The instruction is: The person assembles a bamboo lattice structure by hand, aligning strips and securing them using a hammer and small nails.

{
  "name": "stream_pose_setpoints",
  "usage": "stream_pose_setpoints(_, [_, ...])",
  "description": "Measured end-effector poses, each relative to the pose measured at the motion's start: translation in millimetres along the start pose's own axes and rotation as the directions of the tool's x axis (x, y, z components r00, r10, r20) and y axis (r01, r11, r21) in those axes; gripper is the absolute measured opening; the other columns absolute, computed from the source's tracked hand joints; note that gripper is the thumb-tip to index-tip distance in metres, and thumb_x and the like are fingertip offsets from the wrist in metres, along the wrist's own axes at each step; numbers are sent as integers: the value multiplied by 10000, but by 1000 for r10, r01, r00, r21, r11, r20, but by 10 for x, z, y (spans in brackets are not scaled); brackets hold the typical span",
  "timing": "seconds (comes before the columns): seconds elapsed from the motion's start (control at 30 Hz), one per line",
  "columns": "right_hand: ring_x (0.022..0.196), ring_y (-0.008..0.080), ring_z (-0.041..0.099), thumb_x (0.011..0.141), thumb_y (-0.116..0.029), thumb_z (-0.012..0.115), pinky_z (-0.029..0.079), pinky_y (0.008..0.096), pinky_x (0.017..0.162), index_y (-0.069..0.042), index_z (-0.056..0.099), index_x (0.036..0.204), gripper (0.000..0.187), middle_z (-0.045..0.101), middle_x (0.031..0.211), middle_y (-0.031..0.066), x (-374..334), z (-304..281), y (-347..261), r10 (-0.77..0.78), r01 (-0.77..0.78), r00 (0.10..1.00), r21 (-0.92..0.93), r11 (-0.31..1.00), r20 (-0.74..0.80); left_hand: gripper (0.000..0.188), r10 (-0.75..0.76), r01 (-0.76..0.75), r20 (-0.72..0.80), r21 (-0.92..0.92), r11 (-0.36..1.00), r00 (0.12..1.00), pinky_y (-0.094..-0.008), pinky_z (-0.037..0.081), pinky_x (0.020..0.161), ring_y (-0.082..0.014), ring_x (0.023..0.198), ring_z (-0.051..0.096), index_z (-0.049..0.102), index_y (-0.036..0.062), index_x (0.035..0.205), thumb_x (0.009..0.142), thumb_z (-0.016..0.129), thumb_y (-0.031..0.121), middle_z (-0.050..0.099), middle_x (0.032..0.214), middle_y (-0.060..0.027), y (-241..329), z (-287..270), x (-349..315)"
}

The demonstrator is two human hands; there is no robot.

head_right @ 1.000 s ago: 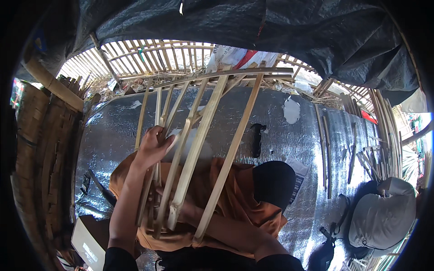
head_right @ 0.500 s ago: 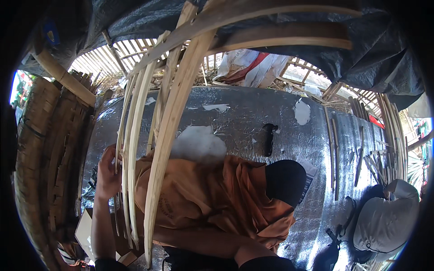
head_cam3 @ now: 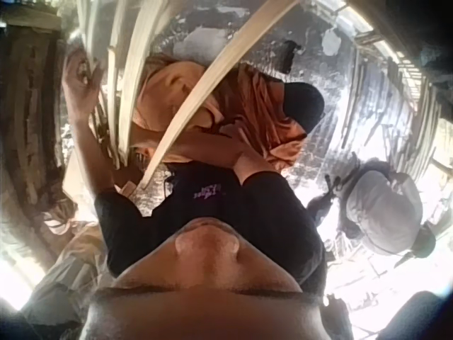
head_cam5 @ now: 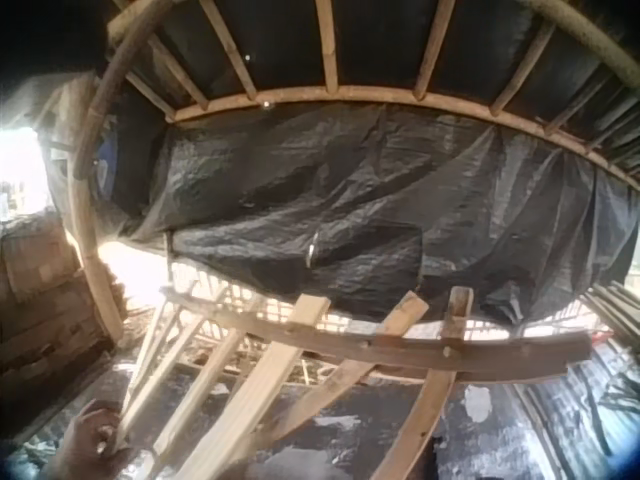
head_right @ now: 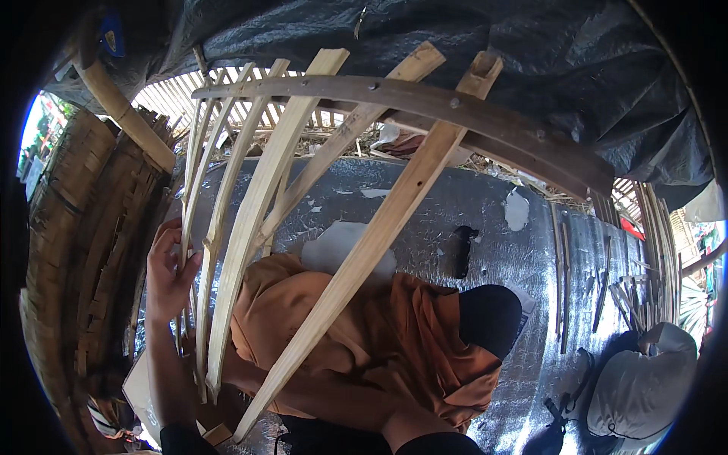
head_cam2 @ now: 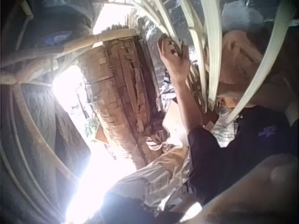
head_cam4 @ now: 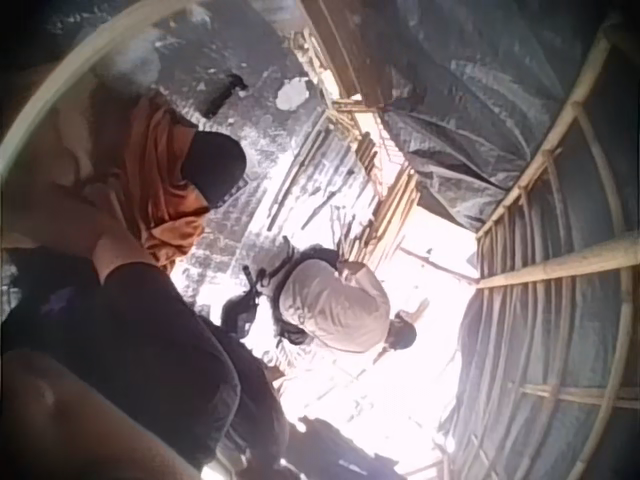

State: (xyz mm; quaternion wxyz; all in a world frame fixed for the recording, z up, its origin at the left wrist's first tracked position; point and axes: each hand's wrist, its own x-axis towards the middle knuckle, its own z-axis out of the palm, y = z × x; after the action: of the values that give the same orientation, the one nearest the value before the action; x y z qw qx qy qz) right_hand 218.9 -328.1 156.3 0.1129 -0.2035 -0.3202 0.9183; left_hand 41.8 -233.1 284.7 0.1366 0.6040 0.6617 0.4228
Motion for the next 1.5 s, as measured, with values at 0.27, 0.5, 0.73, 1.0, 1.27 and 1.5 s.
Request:
stream_pose_setpoints(0.27, [844, 214, 654, 932, -181, 667, 537, 381, 705, -45, 413, 1291, 460, 636, 974, 61, 62, 138, 103, 9, -8, 1000, -40, 999, 29, 275, -191, 187, 66, 69, 980, 979, -299, 540, 674, -215, 974, 650, 602, -7, 1005, 783, 764, 4, 564, 1298, -145, -130, -248, -589])
stream_pose_setpoints(0.5, [829, 221, 651, 919, -151, 673, 530, 383, 678, -38, 389, 1287, 478, 633, 959, 67, 91, 264, 168, 9, -5, 999, -87, 996, 49, 213, -282, 311, 145, -260, 914, 948, -283, 508, 689, -142, 879, 618, 625, -57, 1010, 889, 737, 78, 603, 1126, -114, -619, -179, -764])
stream_pose_setpoints(0.73, [814, 227, 649, 906, -122, 678, 522, 386, 651, -31, 365, 1283, 499, 629, 943, 73, 60, 312, 176, 19, -13, 999, -131, 991, 41, 289, -574, 608, 216, -158, 778, 790, -253, 425, 655, -70, 738, 576, 679, -56, 1009, 944, 716, 222, 669, 773, -35, -531, -68, -571])
stream_pose_setpoints(1.0, [796, 235, 646, 890, -88, 684, 514, 388, 620, -22, 337, 1278, 524, 624, 925, 80, 96, 347, 105, -56, 48, 998, -264, 963, -22, 225, -492, 501, 131, -392, 772, 861, -250, 435, 605, -55, 691, 564, 685, -14, 985, 943, 718, 204, 663, 771, -18, -549, 41, -578])
stream_pose_setpoints(1.27, [584, 136, 482, 1054, -145, 493, 387, 306, 480, -88, 358, 1225, 225, 481, 706, 25, 232, 365, 108, 68, -154, 947, -260, 953, -313, 143, -437, 301, -54, -648, 699, 898, -255, 445, 581, -85, 669, 563, 670, 67, 997, 974, 695, 206, 616, 767, 8, -522, -14, -715])
stream_pose_setpoints(1.5, [621, 118, 403, 1049, -113, 424, 387, 276, 570, -76, 462, 1155, 118, 452, 764, 24, 152, 294, 192, 44, -41, 961, 20, 999, -273, 218, -442, 256, -219, -566, 784, 870, -239, 382, 605, -47, 612, 470, 614, 106, 763, 925, 752, 152, 565, 694, 53, -545, 152, -788])
